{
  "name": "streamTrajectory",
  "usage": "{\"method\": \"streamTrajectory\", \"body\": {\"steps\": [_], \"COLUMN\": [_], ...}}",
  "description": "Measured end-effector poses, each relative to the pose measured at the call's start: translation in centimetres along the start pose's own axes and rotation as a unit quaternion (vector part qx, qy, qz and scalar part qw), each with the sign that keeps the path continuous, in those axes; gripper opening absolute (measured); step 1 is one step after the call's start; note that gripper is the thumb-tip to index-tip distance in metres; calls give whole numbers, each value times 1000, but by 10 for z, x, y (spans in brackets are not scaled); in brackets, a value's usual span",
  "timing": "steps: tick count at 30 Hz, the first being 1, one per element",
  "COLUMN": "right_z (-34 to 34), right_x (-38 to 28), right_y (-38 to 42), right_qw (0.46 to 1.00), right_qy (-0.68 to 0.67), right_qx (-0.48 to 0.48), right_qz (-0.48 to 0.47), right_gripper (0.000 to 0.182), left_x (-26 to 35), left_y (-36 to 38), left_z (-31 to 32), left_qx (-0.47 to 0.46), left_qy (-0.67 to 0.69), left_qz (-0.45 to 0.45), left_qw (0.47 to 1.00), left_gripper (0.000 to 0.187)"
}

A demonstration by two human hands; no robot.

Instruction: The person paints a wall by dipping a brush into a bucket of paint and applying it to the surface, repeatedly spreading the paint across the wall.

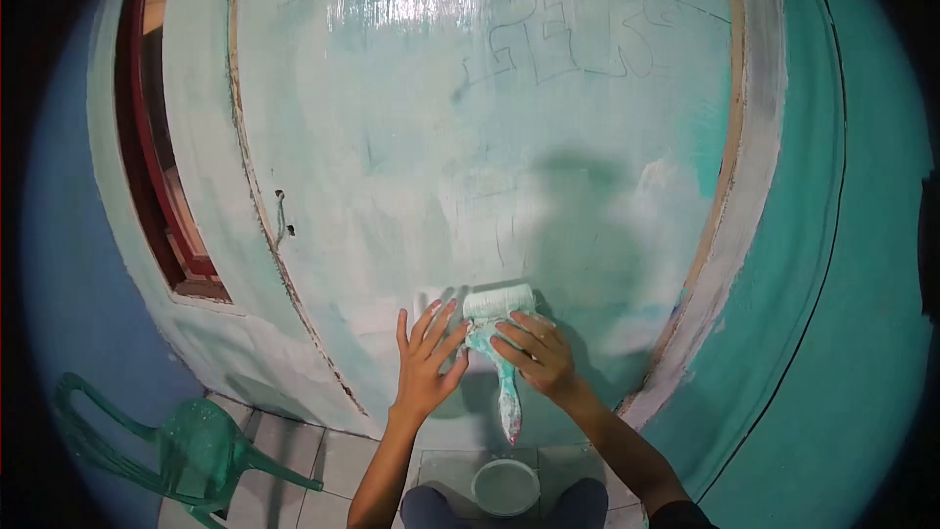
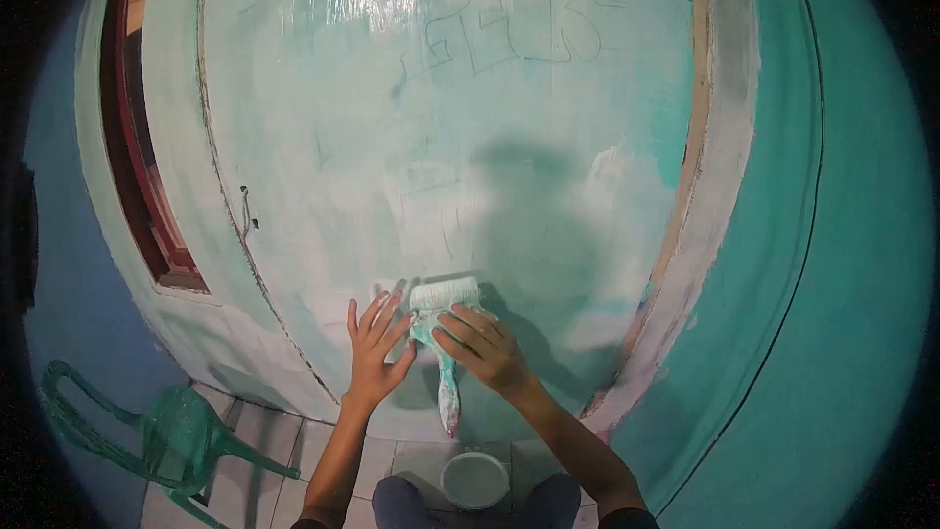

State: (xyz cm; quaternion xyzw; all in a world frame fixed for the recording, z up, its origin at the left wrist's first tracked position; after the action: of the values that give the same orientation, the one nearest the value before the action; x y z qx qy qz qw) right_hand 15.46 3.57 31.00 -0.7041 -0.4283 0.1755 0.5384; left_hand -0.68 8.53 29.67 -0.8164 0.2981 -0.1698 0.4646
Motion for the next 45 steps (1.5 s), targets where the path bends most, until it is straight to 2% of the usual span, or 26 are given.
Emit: {"method": "streamTrajectory", "body": {"steps": [1,3,10,12,13,14,16,17,20,21,25,27,28,30,31,32,34,37,40,45], "right_z": [-3,-7,-8,-15,-16,-15,-13,-5,1,0,-2,-4,-8,-16,-16,-24,-16,-15,-7,19], "right_x": [1,0,-12,-5,-6,-9,-3,-1,2,4,0,0,8,6,9,15,12,30,42,51], "right_y": [-1,0,24,29,32,28,20,21,20,19,6,6,4,-24,-34,-47,-79,-101,-109,-65], "right_qw": [1000,1000,998,990,988,987,967,957,955,942,937,937,937,973,981,981,998,993,988,991], "right_qy": [-2,4,43,36,51,52,-82,-120,-79,-109,-114,-102,-104,-141,-120,-121,45,90,121,122], "right_qx": [-1,3,32,112,113,114,158,152,180,193,223,252,252,177,151,151,21,29,32,-12], "right_qz": [3,-3,23,82,97,96,182,215,222,253,245,221,219,48,36,36,-47,-76,-87,-44], "right_gripper": [26,24,25,33,45,45,62,77,79,72,65,49,49,33,26,26,28,29,30,36], "left_x": [1,6,25,26,30,31,29,26,24,25,30,32,29,13,8,-1,-12,-26,-42,-38], "left_y": [2,6,17,16,15,9,2,3,7,8,2,-3,-2,0,0,-2,-7,-25,-30,-30], "left_z": [1,-13,-10,-13,-13,-17,-15,-11,-6,-6,-16,-20,-23,-24,-28,-28,-30,-32,-24,-24], "left_qx": [-3,87,165,194,196,188,183,191,207,216,221,214,216,176,177,160,144,99,87,71], "left_qy": [1,-39,-148,-143,-144,-149,-154,-142,-140,-146,-174,-171,-173,-149,-151,-146,-140,-105,-40,-46], "left_qz": [-2,6,69,43,45,19,-7,-13,-19,-18,-11,2,1,-20,-20,-33,-45,-63,-70,-68], "left_qw": [1000,995,973,969,969,971,971,971,968,965,960,962,961,973,972,976,979,988,993,994], "left_gripper": [46,42,35,31,31,30,29,30,31,32,34,37,37,32,32,31,31,45,46,46]}}
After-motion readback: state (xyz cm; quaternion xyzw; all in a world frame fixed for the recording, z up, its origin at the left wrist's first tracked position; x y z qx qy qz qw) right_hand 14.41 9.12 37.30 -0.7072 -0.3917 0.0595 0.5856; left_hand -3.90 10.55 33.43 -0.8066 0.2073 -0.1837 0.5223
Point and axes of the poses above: each hand's wrist, its own y-axis away from the middle knuckle, its own z-axis out of the palm, x = y × z, the point moved 9 cm from there along -y, towards the middle knuckle, and after that the axes turned 15 degrees about -y, right-handed, at the moved point
